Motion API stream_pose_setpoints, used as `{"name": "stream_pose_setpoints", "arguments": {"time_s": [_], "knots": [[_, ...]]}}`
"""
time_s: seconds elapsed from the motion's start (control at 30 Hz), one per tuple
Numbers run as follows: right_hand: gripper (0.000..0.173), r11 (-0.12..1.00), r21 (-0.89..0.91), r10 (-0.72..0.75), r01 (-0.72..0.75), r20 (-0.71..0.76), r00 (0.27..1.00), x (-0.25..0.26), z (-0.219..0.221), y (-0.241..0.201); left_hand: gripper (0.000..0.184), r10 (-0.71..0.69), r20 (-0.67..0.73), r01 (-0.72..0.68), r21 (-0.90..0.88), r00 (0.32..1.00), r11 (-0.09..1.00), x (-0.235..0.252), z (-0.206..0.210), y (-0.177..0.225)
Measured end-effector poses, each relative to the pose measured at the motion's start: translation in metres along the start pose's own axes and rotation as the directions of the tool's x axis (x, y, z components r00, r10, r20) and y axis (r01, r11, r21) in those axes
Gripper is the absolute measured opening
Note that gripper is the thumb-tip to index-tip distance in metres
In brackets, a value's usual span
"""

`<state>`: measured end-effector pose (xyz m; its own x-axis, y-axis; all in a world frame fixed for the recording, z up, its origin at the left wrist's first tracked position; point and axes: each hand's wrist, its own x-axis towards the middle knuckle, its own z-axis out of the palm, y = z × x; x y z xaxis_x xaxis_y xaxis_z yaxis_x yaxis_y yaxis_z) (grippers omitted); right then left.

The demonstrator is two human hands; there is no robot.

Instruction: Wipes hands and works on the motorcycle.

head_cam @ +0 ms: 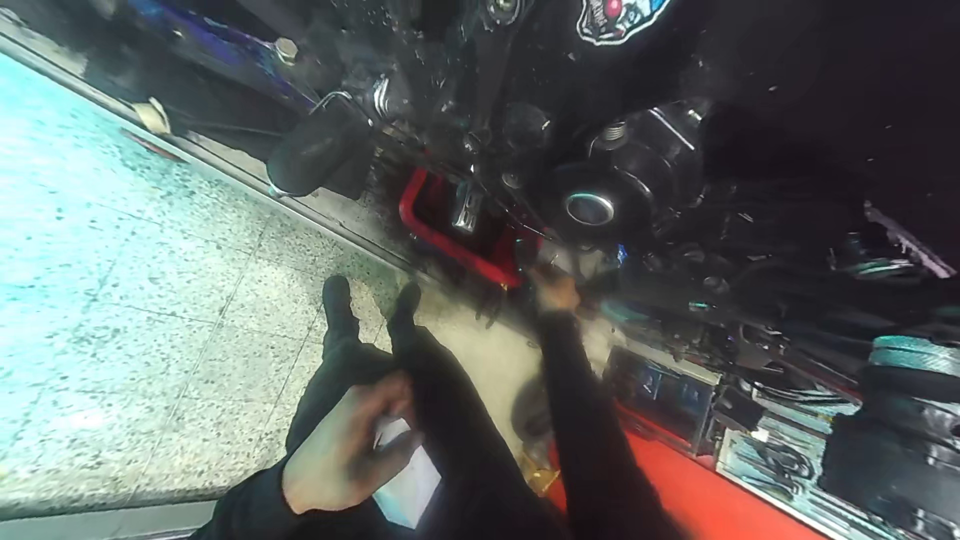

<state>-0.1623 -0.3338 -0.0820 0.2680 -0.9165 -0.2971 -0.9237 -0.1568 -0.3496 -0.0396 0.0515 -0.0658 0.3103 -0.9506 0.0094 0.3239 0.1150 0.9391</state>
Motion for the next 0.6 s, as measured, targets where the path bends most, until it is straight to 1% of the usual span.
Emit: {"name": "stream_pose_setpoints", "arguments": {"time_s": [0.13, 0.2, 0.23, 0.27, 0.33, 0.37, 0.4, 0.43, 0.47, 0.5, 0.53, 0.57, 0.6], "knots": [[0.044, 0.970, -0.241, 0.002, 0.014, 0.065, 0.998, 0.014, 0.008, -0.012, 0.020, -0.015, -0.038, 0.015, -0.009, 0.999, 1.000, -0.002, 0.000, 0.002], [0.050, 0.960, -0.279, -0.013, 0.032, 0.067, 0.998, 0.013, 0.009, -0.015, 0.020, -0.016, -0.058, 0.016, -0.004, 0.998, 1.000, -0.003, 0.001, 0.004], [0.055, 0.969, -0.246, -0.026, 0.038, 0.054, 0.998, 0.008, 0.007, -0.012, 0.021, -0.016, -0.072, 0.017, 0.008, 0.997, 1.000, -0.004, 0.001, 0.005], [0.057, 0.984, -0.172, -0.040, 0.043, 0.025, 0.999, 0.000, 0.004, -0.005, 0.022, -0.015, -0.085, 0.017, 0.022, 0.996, 1.000, -0.006, 0.001, 0.006], [0.049, 0.999, 0.015, -0.033, 0.034, -0.050, 0.998, -0.027, -0.004, 0.016, 0.023, -0.010, -0.109, 0.014, 0.041, 0.994, 0.999, -0.009, -0.001, 0.008], [0.044, 0.996, 0.086, -0.006, 0.011, -0.061, 0.998, -0.045, -0.007, 0.031, 0.024, -0.010, -0.123, 0.016, 0.045, 0.992, 0.999, -0.011, -0.002, 0.010], [0.040, 0.993, 0.113, 0.031, -0.028, -0.029, 0.999, -0.064, -0.007, 0.047, 0.025, -0.015, -0.137, 0.020, 0.040, 0.990, 0.999, -0.012, -0.004, 0.011], [0.039, 0.992, 0.095, 0.075, -0.079, 0.052, 0.996, -0.085, -0.004, 0.061, 0.027, -0.022, -0.149, 0.026, 0.028, 0.989, 0.999, -0.013, -0.005, 0.012], [0.041, 0.990, 0.028, 0.132, -0.139, 0.172, 0.976, -0.107, 0.002, 0.076, 0.027, -0.027, -0.154, 0.030, 0.018, 0.988, 0.999, -0.014, -0.007, 0.011], [0.048, 0.976, -0.071, 0.218, -0.206, 0.331, 0.918, -0.126, 0.013, 0.093, 0.028, -0.029, -0.154, 0.030, 0.006, 0.988, 1.000, -0.013, -0.008, 0.010], [0.051, 0.953, -0.156, 0.302, -0.259, 0.468, 0.831, -0.142, 0.029, 0.115, 0.028, -0.029, -0.148, 0.028, -0.006, 0.989, 1.000, -0.010, -0.008, 0.009], [0.050, 0.927, -0.220, 0.375, -0.304, 0.564, 0.735, -0.157, 0.048, 0.137, 0.028, -0.034, -0.130, 0.033, -0.011, 0.991, 0.999, -0.007, -0.008, 0.009], [0.050, 0.904, -0.259, 0.427, -0.341, 0.606, 0.671, -0.168, 0.065, 0.155, 0.028, -0.047, -0.106, 0.046, -0.006, 0.993, 0.999, -0.004, -0.007, 0.009]]}}
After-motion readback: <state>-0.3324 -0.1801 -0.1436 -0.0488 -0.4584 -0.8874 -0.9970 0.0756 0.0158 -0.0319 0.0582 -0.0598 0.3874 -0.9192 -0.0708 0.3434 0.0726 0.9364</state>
